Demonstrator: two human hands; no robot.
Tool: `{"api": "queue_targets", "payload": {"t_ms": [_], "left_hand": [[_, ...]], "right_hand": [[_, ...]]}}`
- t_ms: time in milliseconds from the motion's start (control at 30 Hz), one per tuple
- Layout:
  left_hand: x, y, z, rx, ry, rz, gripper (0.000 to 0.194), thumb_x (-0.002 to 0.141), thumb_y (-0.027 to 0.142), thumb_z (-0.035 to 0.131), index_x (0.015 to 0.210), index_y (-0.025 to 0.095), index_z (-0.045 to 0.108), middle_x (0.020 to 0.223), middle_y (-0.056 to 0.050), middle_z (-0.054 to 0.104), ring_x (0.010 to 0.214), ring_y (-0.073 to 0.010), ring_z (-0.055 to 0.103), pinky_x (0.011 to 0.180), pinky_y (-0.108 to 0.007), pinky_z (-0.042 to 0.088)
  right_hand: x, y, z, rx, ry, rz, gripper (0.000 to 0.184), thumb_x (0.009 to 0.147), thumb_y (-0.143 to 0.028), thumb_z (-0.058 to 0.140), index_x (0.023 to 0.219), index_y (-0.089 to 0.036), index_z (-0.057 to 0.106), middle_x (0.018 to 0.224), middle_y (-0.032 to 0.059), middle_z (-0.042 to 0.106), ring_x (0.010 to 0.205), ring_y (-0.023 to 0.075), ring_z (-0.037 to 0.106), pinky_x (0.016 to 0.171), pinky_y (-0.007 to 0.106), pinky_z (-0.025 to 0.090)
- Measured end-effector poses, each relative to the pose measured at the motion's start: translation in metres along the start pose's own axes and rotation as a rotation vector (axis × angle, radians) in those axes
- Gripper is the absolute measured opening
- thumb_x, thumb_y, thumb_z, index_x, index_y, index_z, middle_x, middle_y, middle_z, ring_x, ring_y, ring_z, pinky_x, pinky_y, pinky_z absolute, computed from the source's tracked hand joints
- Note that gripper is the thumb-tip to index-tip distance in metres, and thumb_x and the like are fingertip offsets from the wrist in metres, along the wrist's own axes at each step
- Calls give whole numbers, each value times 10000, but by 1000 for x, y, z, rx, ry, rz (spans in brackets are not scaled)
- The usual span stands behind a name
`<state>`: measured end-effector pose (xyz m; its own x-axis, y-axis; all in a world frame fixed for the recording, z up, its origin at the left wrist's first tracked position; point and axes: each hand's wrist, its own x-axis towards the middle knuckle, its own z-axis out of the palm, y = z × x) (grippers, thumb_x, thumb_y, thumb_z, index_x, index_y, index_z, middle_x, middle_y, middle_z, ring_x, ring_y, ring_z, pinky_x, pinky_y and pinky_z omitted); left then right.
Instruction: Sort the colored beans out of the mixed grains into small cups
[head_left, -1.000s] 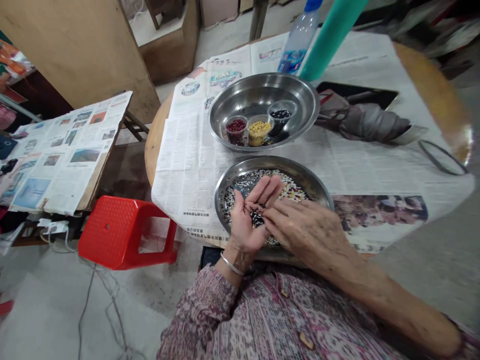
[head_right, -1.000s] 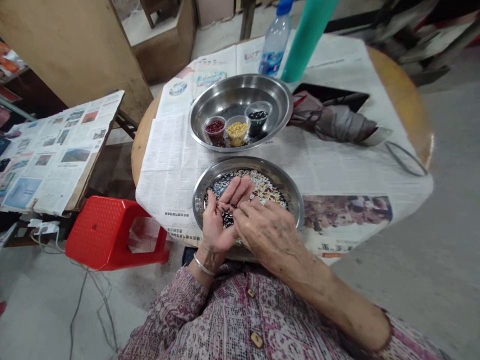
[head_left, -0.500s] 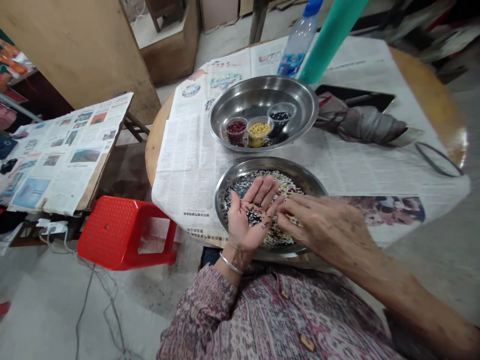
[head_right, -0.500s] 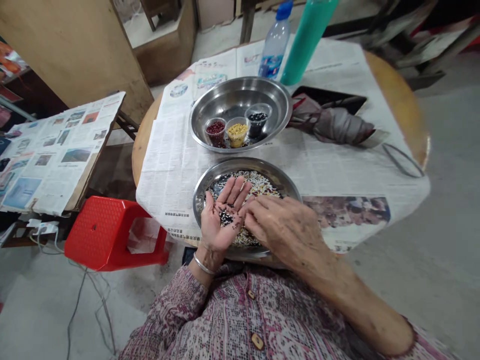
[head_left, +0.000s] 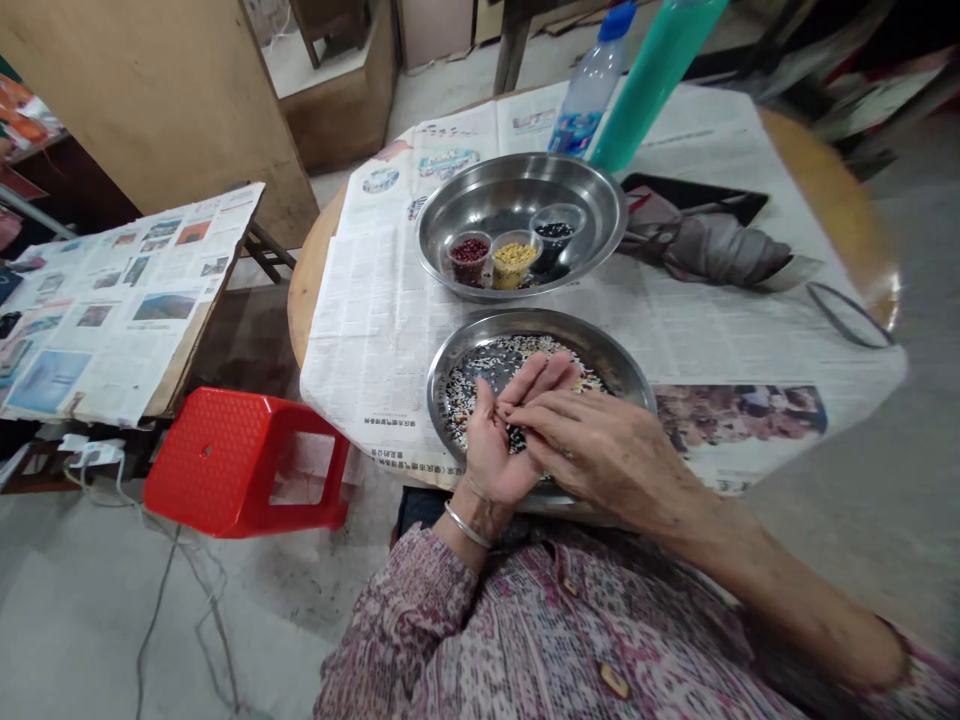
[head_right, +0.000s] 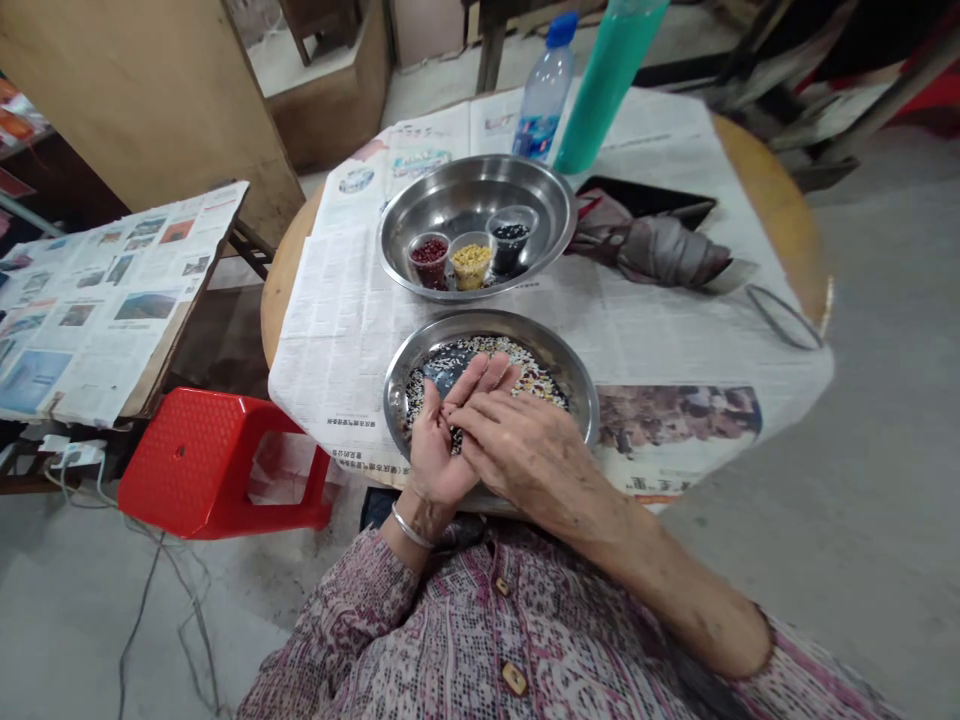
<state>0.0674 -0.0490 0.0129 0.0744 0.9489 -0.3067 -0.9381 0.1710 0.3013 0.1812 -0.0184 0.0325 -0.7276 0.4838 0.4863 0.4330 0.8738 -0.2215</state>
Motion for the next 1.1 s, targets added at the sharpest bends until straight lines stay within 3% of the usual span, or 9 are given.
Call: {"api": "queue_targets", "payload": {"t_ms": [233,467,833,967,1100], "left_hand": [[-4,1,2,9,53,-11,666,1046,551,220,1410,136,594,1466,-122,589,1417,-234,502,1242,-385,310],[-2,-4,-5,54,-26,25,685,1046,558,199,1299,143,681,1438,-112,616,1401,-230,522,1234,-368,324],[-5,-8,-9,75,-59,29,680,1048,553,210,1291,126,680,1438,-124,613,1411,-237,510,1243,-376,308],[-5,-9,-11,58,-76,35,673,1054,541,210,1258,128,700,1420,-109,630,1409,-232,513,1249,-375,299],[-5,-9,-12,50,-60,40,671,1053,539,213,1244,129,708,1438,-109,614,1408,-231,513,1249,-370,302]], "right_hand": [[-18,4,-6,-48,26,98,202,961,-196,528,871,-179,708,851,61,740,749,190,678,695,319,520],[-24,-2,-1,-78,27,36,177,963,-158,531,966,-149,708,904,79,750,833,203,698,783,337,539],[-28,-2,5,-164,22,-68,184,937,-123,529,961,-138,711,920,96,747,837,217,683,813,350,515],[-27,-3,3,-244,-42,-149,220,890,-53,529,1011,-101,706,962,117,746,882,230,680,846,351,492],[-21,-5,3,-335,-93,-185,228,830,-6,537,961,-98,700,891,112,732,808,228,658,801,344,457]]}}
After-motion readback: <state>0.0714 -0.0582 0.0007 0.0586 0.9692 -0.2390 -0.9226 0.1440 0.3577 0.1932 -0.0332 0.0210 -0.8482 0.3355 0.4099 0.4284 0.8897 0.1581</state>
